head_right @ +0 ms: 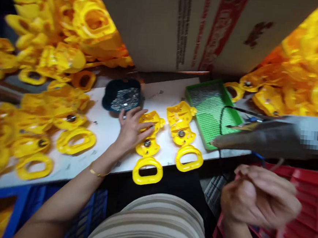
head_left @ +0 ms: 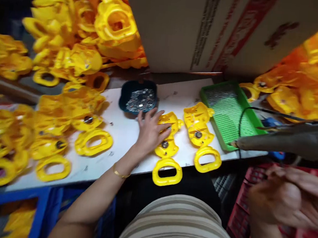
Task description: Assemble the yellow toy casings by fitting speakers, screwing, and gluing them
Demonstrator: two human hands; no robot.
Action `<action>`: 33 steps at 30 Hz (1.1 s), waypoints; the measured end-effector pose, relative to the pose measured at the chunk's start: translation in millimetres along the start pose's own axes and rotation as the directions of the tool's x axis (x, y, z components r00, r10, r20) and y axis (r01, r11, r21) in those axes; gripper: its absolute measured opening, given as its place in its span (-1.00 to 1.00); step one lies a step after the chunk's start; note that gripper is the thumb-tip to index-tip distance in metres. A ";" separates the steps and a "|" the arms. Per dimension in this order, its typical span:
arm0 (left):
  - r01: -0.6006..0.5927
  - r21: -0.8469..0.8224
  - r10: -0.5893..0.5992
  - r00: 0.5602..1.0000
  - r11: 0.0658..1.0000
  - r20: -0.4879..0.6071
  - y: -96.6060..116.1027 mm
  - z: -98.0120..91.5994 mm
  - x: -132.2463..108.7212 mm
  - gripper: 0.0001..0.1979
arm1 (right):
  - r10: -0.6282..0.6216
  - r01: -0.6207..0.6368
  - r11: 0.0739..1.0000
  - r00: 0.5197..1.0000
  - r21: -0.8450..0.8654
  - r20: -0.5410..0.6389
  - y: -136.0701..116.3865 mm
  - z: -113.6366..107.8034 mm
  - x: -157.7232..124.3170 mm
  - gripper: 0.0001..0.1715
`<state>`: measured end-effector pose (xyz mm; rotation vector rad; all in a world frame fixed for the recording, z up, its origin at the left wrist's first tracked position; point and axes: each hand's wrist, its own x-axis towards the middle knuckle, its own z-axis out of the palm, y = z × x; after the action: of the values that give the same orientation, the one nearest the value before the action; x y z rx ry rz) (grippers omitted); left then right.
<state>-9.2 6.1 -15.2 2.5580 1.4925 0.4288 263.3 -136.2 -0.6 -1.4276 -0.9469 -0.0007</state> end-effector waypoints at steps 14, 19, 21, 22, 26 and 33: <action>-0.037 0.078 0.040 0.998 0.996 -0.038 1.0 -2.1 1.2 -0.77 | 0.020 -0.030 0.999 0.931 0.021 0.364 4.7 17.7 56.6 -0.82; -0.048 0.064 0.052 0.997 0.997 -0.062 -0.2 -0.8 1.1 -0.76 | -0.020 -0.134 0.929 0.913 0.345 0.408 2.4 33.9 81.2 -0.59; -0.042 0.066 0.045 0.998 0.997 -0.054 0.7 -1.5 1.2 -0.75 | 0.001 -0.229 0.858 0.896 0.459 0.445 0.7 47.6 87.3 -0.58; -0.037 0.069 0.040 0.998 0.997 -0.046 1.3 -2.1 1.2 -0.74 | 0.018 -0.258 0.835 0.896 0.486 0.445 0.1 55.4 89.4 -0.61; -0.030 0.070 0.032 0.999 0.997 -0.021 3.3 -4.0 0.9 -0.73 | 0.099 -0.251 0.834 0.944 0.491 0.314 1.3 87.8 93.3 -0.64; -0.048 0.106 0.053 0.998 0.993 -0.043 3.1 -2.9 -0.2 -0.75 | 0.059 -0.148 0.870 0.978 0.470 0.200 13.0 124.3 103.2 -0.63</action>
<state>-7.6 4.4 -11.7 2.6895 1.5070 0.4288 269.4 23.3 27.6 -1.0169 -0.9333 0.4272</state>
